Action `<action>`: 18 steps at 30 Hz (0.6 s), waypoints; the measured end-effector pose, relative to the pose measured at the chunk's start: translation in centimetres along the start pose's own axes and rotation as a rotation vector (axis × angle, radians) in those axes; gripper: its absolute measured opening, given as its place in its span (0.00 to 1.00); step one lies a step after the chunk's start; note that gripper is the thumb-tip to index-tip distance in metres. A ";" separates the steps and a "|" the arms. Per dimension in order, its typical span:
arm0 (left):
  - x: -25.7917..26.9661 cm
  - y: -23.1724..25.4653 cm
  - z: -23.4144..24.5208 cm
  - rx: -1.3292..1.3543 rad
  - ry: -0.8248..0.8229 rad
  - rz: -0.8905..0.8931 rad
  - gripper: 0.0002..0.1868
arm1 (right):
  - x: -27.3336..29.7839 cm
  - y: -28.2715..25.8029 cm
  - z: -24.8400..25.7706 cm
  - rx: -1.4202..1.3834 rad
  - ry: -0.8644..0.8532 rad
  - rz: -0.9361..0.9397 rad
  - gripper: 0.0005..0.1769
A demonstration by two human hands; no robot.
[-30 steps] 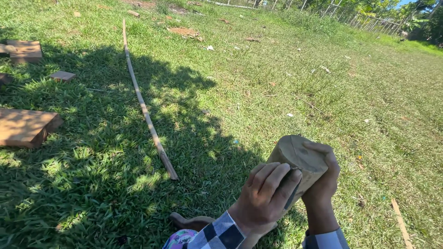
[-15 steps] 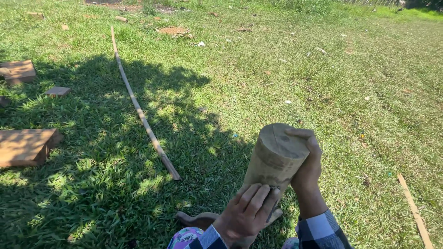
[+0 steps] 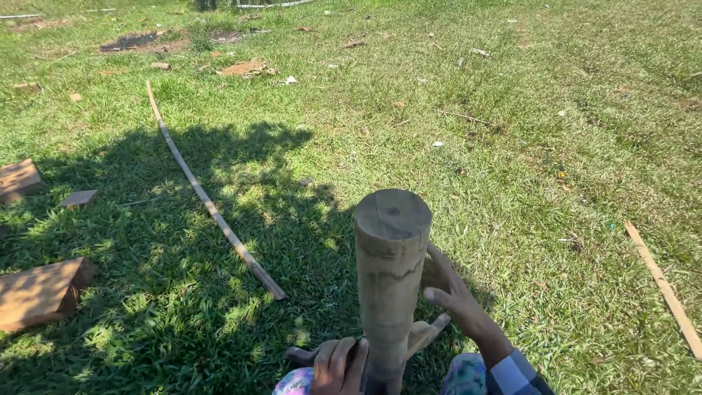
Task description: Sanding a wooden pedestal using a piece of sandpaper.
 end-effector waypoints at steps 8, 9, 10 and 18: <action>2.0 2.4 2.5 0.280 0.083 0.465 0.23 | 0.0 7.8 -4.2 0.057 -0.056 -0.305 0.54; 1.9 2.7 2.3 0.371 0.107 0.505 0.24 | -0.6 7.8 -4.5 -0.019 -0.050 -0.217 0.51; 2.5 2.0 1.5 0.367 0.114 0.501 0.24 | -0.9 7.9 -4.4 -0.016 -0.053 -0.210 0.51; 5.5 -1.9 -5.6 0.242 0.154 0.301 0.19 | -1.6 8.9 -4.4 -0.030 0.172 -0.178 0.49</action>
Point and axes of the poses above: each hand's wrist, its own x-axis away from the middle knuckle, its own z-axis out of the back of the hand, y = z × x, the point moved 1 cm from there along -x, towards the middle knuckle, and after that the axes turned 10 degrees about -y, right-handed, at the moved point
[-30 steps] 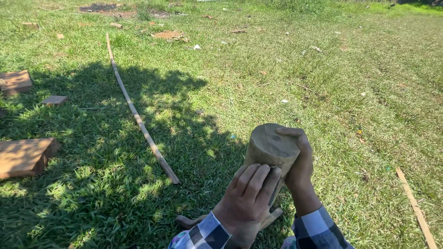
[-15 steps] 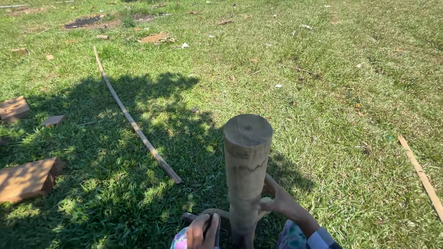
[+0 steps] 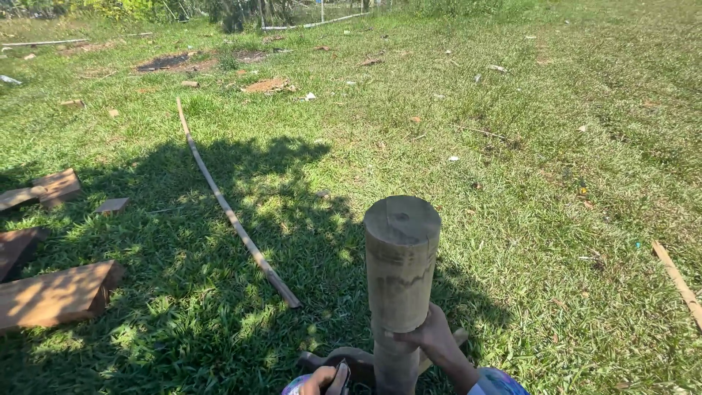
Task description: Sanding a wooden pedestal using a piece of sandpaper.
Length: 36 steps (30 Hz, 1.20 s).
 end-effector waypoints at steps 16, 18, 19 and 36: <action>-2.6 1.7 3.8 -0.254 0.080 0.043 0.17 | 1.1 -0.7 -2.7 0.230 0.368 0.286 0.51; -2.1 2.3 3.9 -0.298 0.083 0.059 0.16 | 1.7 0.8 -0.8 0.102 0.337 0.069 0.49; -4.1 4.8 5.0 -0.296 0.071 0.061 0.16 | 1.7 0.9 -0.4 0.097 0.342 0.058 0.49; -20.4 13.7 8.3 -0.426 -0.223 -0.606 0.23 | 0.7 0.1 -1.3 0.060 0.166 0.094 0.37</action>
Point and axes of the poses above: each hand's wrist, its own x-axis away from the middle knuckle, its own z-axis out of the back of the hand, y = z × x, the point moved 1 cm from there along -x, towards the middle knuckle, and after that the axes turned 10 degrees about -y, right-handed, at the moved point
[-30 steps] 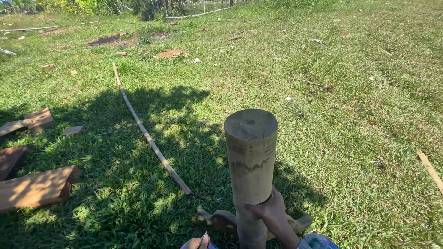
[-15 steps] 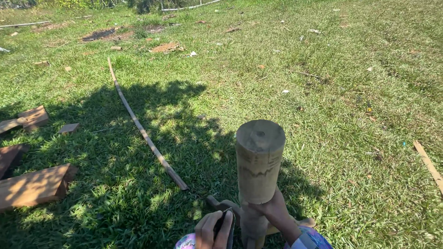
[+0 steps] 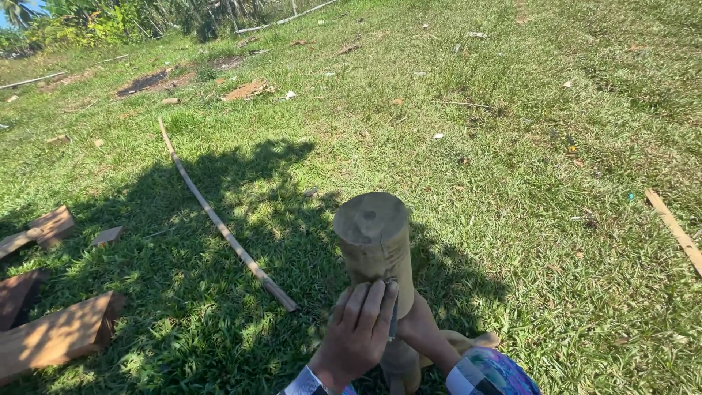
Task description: Sanding a wooden pedestal using a piece of sandpaper.
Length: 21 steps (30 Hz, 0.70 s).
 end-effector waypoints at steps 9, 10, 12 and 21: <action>-4.0 -2.6 4.0 -0.089 0.076 -0.009 0.22 | 0.1 -0.2 0.2 -0.063 -0.051 0.070 0.40; -3.4 -2.3 3.6 -0.094 0.078 -0.007 0.22 | 0.1 -0.1 0.2 -0.063 -0.054 0.074 0.40; -2.5 -1.8 2.9 -0.040 0.050 -0.007 0.23 | 0.0 0.2 0.1 -0.042 -0.034 0.056 0.41; -4.8 -2.6 4.1 -0.029 0.051 -0.058 0.25 | -0.1 -0.2 0.1 0.004 -0.021 0.010 0.39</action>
Point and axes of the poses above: each hand's wrist, its own x-axis away from the middle knuckle, its own z-axis out of the back of the hand, y = z × x, the point moved 1 cm from there along -x, towards the middle knuckle, and after that the axes turned 10 degrees about -y, right-handed, at the moved point
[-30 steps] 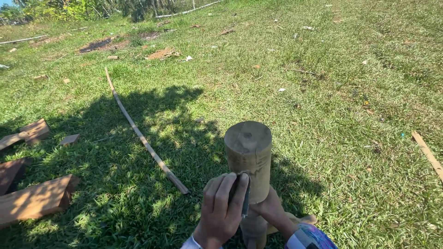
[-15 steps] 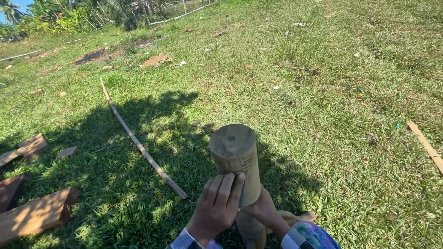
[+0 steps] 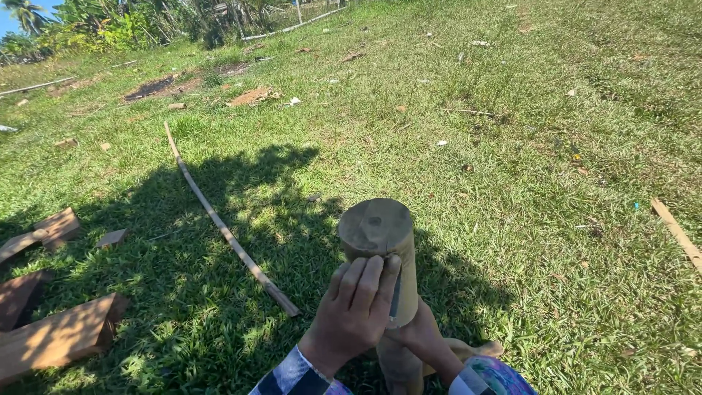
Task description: Sanding a wooden pedestal using a piece of sandpaper.
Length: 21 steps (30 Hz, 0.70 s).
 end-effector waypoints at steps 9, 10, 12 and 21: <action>-0.6 0.4 0.5 -0.103 -0.113 -0.096 0.25 | -0.2 -0.5 -0.4 -0.050 0.010 0.026 0.44; -1.1 0.4 0.9 -0.102 -0.115 -0.092 0.25 | -0.2 -0.8 -0.4 -0.049 0.006 0.023 0.44; -2.1 0.6 1.7 -0.158 -0.123 -0.070 0.25 | 0.2 -1.1 -0.4 -0.058 -0.006 -0.007 0.44; -1.0 0.3 0.8 -0.155 -0.099 0.021 0.25 | -0.2 -0.8 -0.5 -0.020 -0.005 -0.020 0.43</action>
Point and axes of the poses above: each hand's wrist, its own x-axis away from the middle knuckle, its own z-axis out of the back of the hand, y = z × x, the point moved 1 cm from there along -x, towards the middle knuckle, and after that the axes turned 10 degrees about -y, right-handed, at the moved point
